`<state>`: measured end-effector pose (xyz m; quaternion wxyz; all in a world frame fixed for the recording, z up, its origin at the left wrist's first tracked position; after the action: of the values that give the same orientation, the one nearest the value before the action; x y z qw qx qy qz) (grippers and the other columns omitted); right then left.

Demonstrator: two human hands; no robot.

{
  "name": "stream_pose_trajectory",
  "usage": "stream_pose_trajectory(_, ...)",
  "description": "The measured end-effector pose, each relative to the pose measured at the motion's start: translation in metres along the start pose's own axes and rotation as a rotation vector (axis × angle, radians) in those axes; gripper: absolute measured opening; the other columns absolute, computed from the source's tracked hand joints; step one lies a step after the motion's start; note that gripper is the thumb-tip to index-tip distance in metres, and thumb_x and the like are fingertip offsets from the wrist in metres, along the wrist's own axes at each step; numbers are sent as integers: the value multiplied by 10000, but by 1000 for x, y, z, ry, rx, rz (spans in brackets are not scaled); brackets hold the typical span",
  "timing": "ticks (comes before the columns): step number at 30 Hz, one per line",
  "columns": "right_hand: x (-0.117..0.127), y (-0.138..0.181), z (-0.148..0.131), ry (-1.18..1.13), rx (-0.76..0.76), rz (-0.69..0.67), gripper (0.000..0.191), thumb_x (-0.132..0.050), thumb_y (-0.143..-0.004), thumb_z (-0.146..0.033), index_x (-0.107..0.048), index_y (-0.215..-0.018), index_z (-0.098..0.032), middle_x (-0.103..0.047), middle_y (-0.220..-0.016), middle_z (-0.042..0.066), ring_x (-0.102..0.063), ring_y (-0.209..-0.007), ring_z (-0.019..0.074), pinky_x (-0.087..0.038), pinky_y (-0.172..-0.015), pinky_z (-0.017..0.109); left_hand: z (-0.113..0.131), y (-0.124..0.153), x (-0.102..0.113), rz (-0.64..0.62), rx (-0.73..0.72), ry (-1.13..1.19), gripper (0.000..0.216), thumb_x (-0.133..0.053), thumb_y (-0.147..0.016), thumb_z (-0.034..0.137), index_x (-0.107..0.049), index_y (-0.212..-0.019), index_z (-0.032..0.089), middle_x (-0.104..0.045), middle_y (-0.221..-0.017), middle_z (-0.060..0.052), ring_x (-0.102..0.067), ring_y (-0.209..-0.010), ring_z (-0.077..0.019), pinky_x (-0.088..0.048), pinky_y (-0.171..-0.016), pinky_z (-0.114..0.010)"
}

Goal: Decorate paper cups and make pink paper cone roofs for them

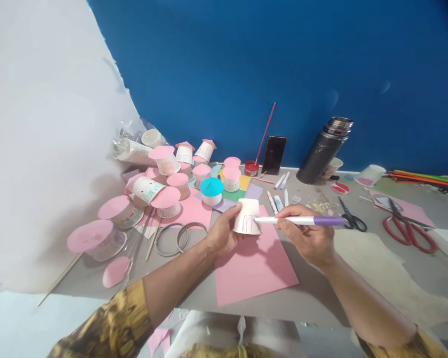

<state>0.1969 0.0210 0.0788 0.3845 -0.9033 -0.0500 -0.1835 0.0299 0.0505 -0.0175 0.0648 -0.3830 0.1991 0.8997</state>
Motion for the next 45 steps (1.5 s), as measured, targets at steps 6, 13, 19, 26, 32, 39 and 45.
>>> stream_pose_trajectory(6, 0, 1, 3, -21, -32, -7, 63, -666, -928, -194, -698, -885, -228, -672, -689, -28, -530, -496, 102, -388, -441, 221, 1, 1, -1, -29, 12, 1, 352, -501, -1006, 361, -673, -1134, 81, -737, -855, -133, -725, -733, -268, -643, -674, -443)
stream_pose_trajectory(13, -2, 1, 5, -61, -62, -37, 82, -656, -926, -205, -693, -854, -224, -657, -645, -29, -530, -479, 108, -393, -436, 225, 1, 0, 0, -59, 8, 14, 358, -523, -997, 374, -670, -1148, 85, -736, -868, -127, -721, -732, -264, -635, -698, -440)
stream_pose_trajectory(19, 1, 2, 6, -48, -58, -8, 76, -650, -932, -206, -703, -880, -223, -662, -646, -21, -527, -482, 112, -394, -442, 232, -1, 0, -1, -88, 24, 11, 432, -503, -999, 408, -659, -1206, 63, -743, -904, -158, -726, -759, -295, -634, -697, -482)
stream_pose_trajectory(26, 1, 1, 1, -20, -2, 10, 41, -672, -931, -198, -704, -930, -223, -695, -711, -16, -524, -491, 103, -389, -439, 226, 2, 0, -1, -4, -36, 15, 284, -549, -987, 302, -700, -1103, 90, -748, -900, -125, -714, -760, -243, -642, -735, -420)
stream_pose_trajectory(32, -5, 1, 0, -7, -19, -85, 97, -653, -927, -187, -687, -845, -225, -662, -691, -29, -515, -498, 97, -375, -436, 216, 1, -1, 3, 42, -46, 4, 258, -572, -978, 280, -712, -1080, 89, -759, -957, -145, -724, -823, -257, -635, -770, -416)
stream_pose_trajectory(39, -3, 2, 0, 37, 13, -39, 35, -676, -925, -202, -703, -912, -221, -680, -725, -25, -503, -500, 93, -385, -458, 224, 1, -2, 3, 14, -84, 13, 221, -699, -898, 275, -729, -1030, 101, -734, -879, -91, -684, -755, -206, -593, -689, -327)
stream_pose_trajectory(45, -6, 2, 1, 33, 3, -76, 51, -661, -938, -223, -701, -905, -219, -669, -700, -19, -508, -490, 103, -382, -445, 235, 1, -3, 2, -23, -129, -30, 257, -783, -825, 314, -738, -992, 123, -723, -882, -62, -659, -761, -188, -558, -687, -302)
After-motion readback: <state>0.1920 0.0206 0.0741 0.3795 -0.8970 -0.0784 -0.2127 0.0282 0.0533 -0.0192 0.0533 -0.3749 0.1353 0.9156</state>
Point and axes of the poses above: each hand's wrist, its own y-axis away from the middle knuckle, its own x-axis out of the back of the hand, z = x × y, the point moved 7 cm from there along -y, towards the middle knuckle
